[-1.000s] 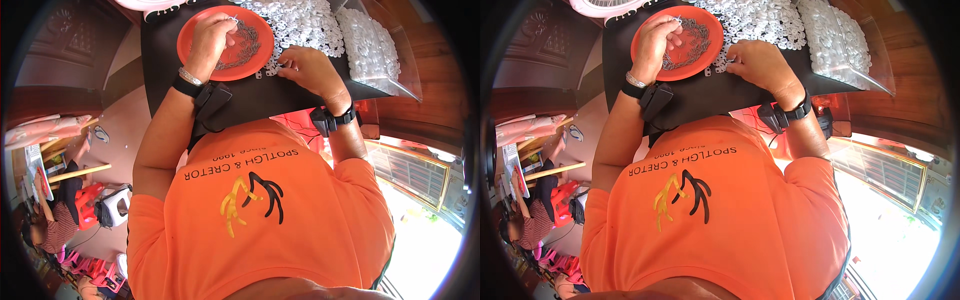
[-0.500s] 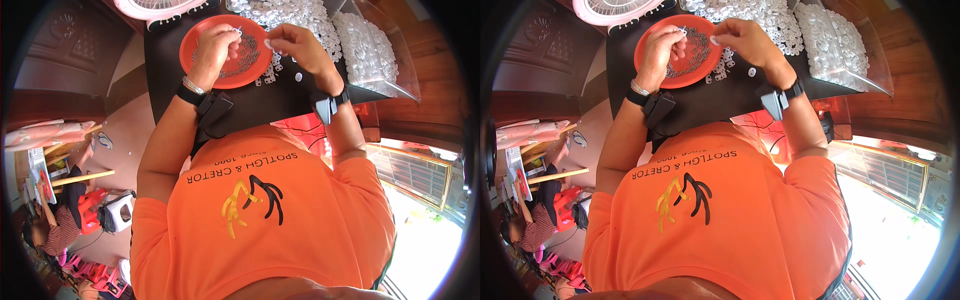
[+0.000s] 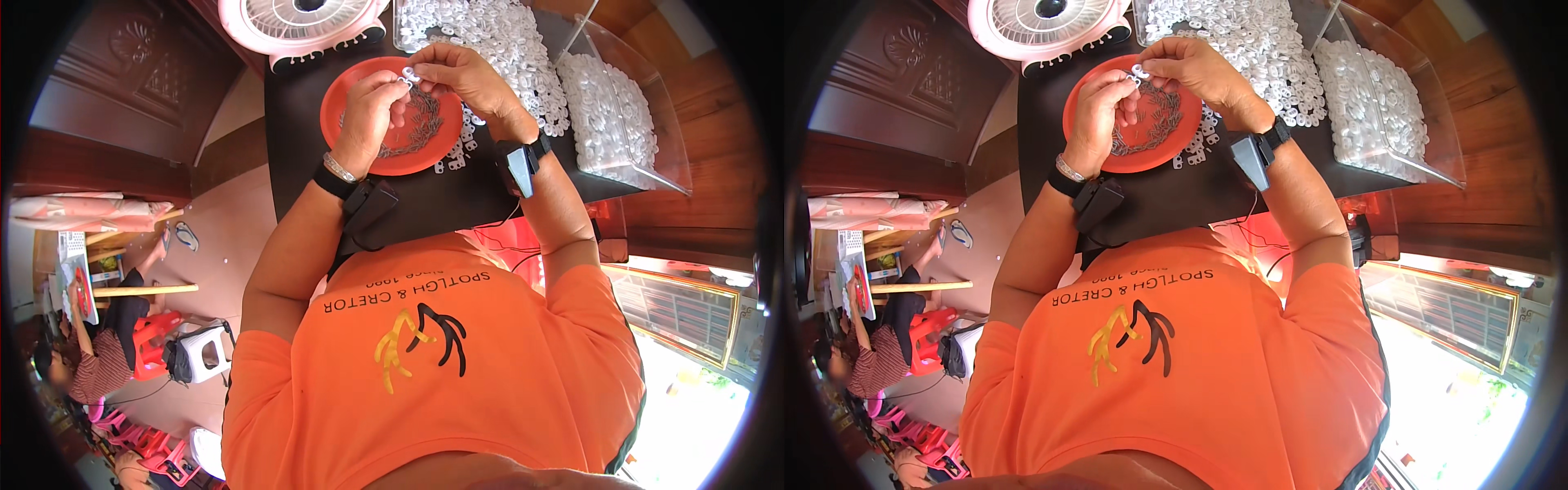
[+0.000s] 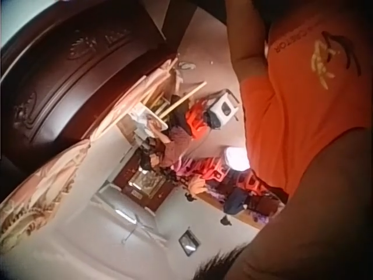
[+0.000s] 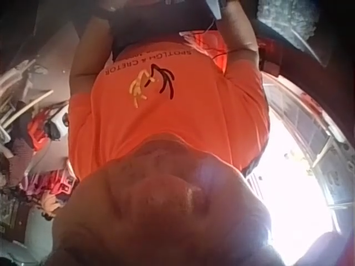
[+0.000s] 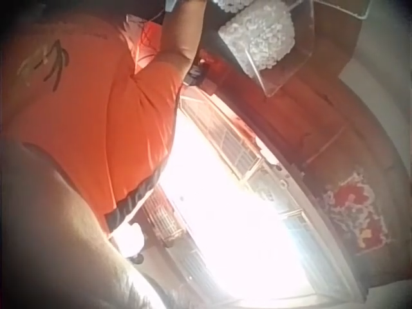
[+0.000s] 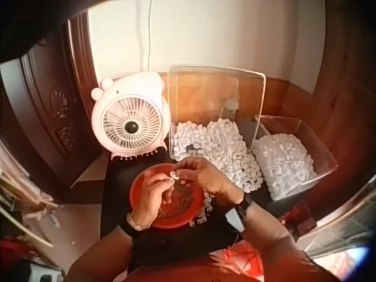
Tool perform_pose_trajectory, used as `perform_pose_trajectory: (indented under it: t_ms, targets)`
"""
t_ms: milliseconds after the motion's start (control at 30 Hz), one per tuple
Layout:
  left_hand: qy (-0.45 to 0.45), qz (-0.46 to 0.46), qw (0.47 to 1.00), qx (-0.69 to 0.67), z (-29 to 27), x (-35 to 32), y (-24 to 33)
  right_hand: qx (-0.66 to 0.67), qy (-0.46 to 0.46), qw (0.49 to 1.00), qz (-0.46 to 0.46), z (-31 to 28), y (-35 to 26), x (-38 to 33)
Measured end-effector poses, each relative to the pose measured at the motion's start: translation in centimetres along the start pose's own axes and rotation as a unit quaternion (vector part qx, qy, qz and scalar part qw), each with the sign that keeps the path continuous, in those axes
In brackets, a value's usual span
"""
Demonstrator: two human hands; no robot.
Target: Assembling small plastic components by inserting metal rings into them manually.
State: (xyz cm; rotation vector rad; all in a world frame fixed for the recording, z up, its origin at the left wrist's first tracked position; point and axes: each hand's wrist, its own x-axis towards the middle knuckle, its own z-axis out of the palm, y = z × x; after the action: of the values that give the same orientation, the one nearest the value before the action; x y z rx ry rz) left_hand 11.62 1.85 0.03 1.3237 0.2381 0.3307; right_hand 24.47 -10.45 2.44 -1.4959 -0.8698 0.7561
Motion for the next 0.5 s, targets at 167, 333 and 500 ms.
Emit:
perform_pose_trajectory:
  t_ms: [167,333,500]
  targets:
    - [0.006,-0.008,1.0,0.009,-0.02,-0.01,0.09,0.008,0.012,1.0,-0.009,0.08,0.19,-0.04]
    - [0.004,-0.009,1.0,0.013,-0.16,0.04,-0.03,0.016,0.013,1.0,-0.022,-0.03,0.27,-0.08]
    - [-0.009,0.004,1.0,0.021,-0.08,0.01,-0.02,0.016,0.011,1.0,-0.021,-0.19,0.47,-0.11]
